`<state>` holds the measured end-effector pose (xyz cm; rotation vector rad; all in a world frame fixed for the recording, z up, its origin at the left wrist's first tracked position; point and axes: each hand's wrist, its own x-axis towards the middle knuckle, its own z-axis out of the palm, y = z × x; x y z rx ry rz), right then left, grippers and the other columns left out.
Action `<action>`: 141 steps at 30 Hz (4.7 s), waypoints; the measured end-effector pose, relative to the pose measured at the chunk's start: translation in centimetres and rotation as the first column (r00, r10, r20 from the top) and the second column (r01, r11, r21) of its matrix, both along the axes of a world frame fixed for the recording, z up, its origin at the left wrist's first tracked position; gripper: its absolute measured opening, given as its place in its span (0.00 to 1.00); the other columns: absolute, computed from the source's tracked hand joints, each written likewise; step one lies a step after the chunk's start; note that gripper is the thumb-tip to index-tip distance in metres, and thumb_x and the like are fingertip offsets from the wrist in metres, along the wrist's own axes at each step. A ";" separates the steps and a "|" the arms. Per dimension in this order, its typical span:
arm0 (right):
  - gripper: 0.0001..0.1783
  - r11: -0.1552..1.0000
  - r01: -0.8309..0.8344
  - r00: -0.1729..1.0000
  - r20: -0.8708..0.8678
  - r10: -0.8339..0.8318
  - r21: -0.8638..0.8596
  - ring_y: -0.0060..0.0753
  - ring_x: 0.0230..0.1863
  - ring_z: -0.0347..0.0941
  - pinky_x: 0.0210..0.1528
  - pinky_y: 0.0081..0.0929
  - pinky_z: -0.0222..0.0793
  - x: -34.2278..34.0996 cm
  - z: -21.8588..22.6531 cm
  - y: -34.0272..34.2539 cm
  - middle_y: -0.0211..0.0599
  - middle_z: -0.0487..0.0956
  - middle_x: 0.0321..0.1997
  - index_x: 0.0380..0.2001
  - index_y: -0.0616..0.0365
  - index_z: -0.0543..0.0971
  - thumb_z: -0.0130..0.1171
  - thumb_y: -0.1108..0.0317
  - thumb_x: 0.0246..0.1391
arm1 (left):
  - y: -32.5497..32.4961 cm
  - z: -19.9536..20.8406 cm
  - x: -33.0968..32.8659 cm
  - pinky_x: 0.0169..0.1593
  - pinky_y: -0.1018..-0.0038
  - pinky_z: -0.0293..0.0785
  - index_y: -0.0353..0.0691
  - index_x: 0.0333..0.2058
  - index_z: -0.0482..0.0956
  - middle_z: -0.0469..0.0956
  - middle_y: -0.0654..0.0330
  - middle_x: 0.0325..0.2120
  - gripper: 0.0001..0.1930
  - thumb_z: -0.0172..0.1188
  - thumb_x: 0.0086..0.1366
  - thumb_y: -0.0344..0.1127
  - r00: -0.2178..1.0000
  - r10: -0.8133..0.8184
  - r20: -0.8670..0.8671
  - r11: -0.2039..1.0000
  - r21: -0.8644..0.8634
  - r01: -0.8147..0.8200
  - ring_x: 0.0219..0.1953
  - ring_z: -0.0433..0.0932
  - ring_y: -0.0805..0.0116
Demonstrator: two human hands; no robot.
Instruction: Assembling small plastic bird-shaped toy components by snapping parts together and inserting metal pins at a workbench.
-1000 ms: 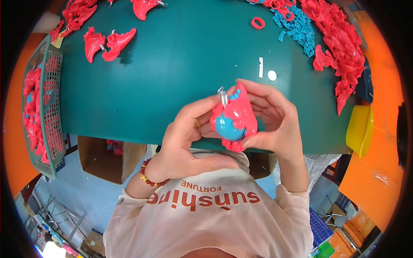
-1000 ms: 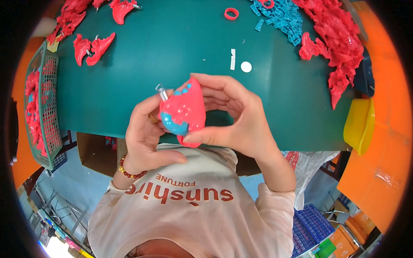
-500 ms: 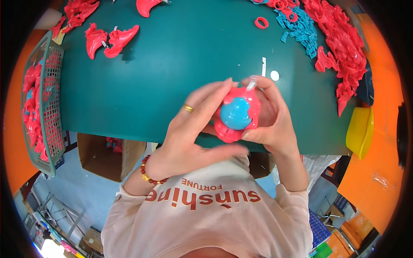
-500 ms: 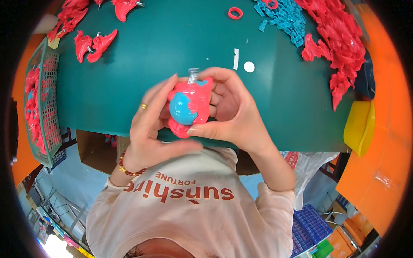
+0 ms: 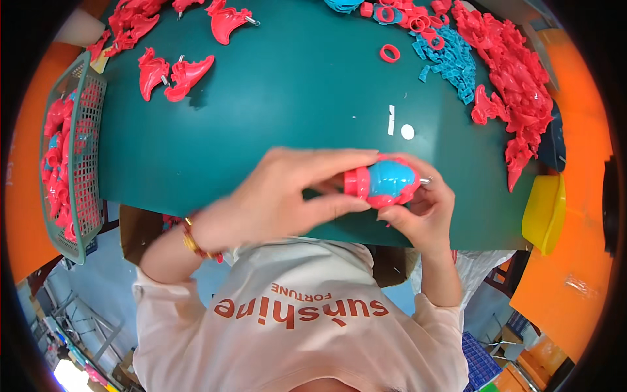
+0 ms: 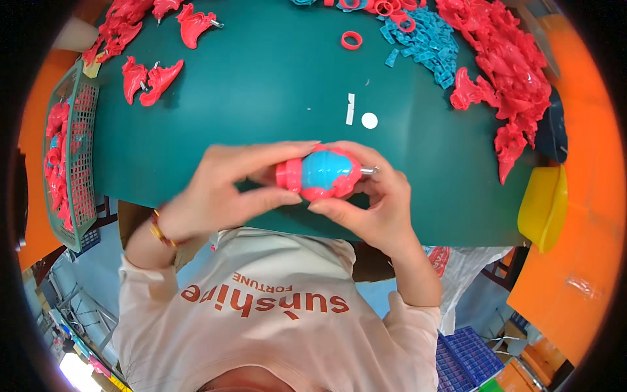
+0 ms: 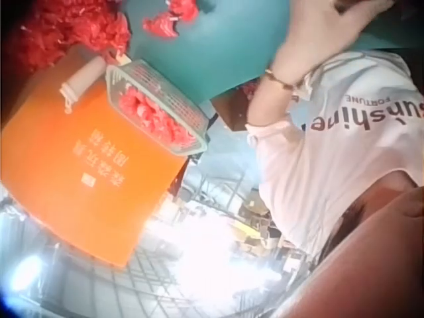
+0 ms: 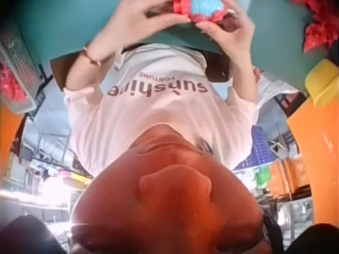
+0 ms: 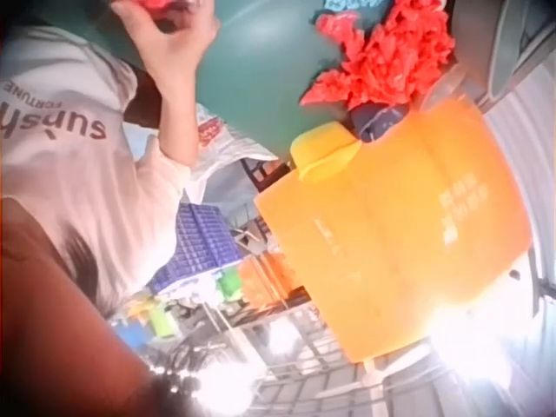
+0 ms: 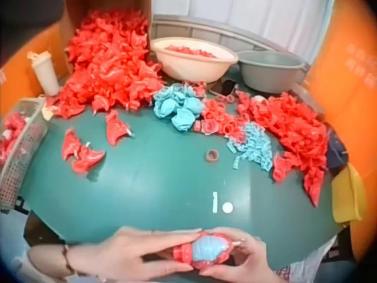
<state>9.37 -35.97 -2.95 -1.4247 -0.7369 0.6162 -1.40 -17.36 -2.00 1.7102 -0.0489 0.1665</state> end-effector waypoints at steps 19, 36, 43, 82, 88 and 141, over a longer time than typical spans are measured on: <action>0.35 0.980 0.172 0.976 -0.149 -0.156 0.100 0.30 0.45 0.74 0.47 0.25 0.73 1.2 -0.5 -0.9 0.48 0.73 0.50 0.51 0.71 0.68 0.70 0.79 0.35 | -0.6 0.7 2.5 0.45 0.73 0.77 0.29 0.43 0.71 0.74 0.49 0.47 0.17 0.61 0.53 0.20 0.992 0.126 0.000 0.991 -0.047 -0.126 0.43 0.77 0.69; 0.39 0.984 0.058 0.998 0.003 -0.059 0.167 0.34 0.47 0.73 0.49 0.29 0.70 -1.6 -0.9 0.4 0.46 0.75 0.47 0.46 0.71 0.72 0.77 0.67 0.28 | 0.4 -1.5 -1.6 0.36 0.74 0.79 0.31 0.44 0.76 0.80 0.50 0.37 0.26 0.70 0.41 0.19 0.986 0.089 0.140 0.989 -0.134 -0.070 0.35 0.81 0.63; 0.39 0.996 -0.067 0.868 0.496 0.028 0.060 0.29 0.39 0.76 0.40 0.22 0.73 -0.1 0.6 1.2 0.39 0.79 0.40 0.43 0.67 0.75 0.78 0.63 0.23 | -0.2 -1.2 -1.5 0.50 0.69 0.74 0.33 0.60 0.55 0.61 0.49 0.58 0.45 0.71 0.44 0.23 0.985 -0.169 0.034 0.957 -0.232 0.172 0.55 0.68 0.60; 0.21 0.977 -0.162 0.968 -0.213 0.131 -0.135 0.25 0.37 0.71 0.31 0.20 0.73 -1.1 1.9 2.0 0.43 0.75 0.41 0.53 0.66 0.69 0.51 0.69 0.57 | 10.0 4.8 -10.1 0.40 0.74 0.75 0.41 0.56 0.66 0.65 0.55 0.56 0.31 0.65 0.52 0.28 0.432 0.613 0.662 -0.046 0.576 -0.816 0.44 0.76 0.64; 0.16 0.957 -0.081 0.984 0.128 0.121 -0.280 0.24 0.37 0.72 0.32 0.19 0.71 0.2 1.7 1.0 0.41 0.76 0.41 0.48 0.64 0.73 0.52 0.73 0.56 | 20.4 6.6 -16.1 0.49 0.60 0.70 0.46 0.54 0.69 0.64 0.40 0.54 0.24 0.58 0.59 0.43 0.278 0.580 0.766 -0.757 0.633 -0.164 0.51 0.70 0.45; 0.09 0.980 0.126 0.751 0.661 0.008 -0.154 0.34 0.43 0.74 0.48 0.29 0.67 0.8 1.4 2.7 0.35 0.80 0.33 0.30 0.63 0.80 0.63 0.83 0.41 | -1.7 -2.8 -2.1 0.25 0.76 0.73 0.31 0.37 0.76 0.71 0.58 0.32 0.19 0.61 0.40 0.23 0.777 0.045 0.628 0.549 0.635 -0.544 0.29 0.75 0.64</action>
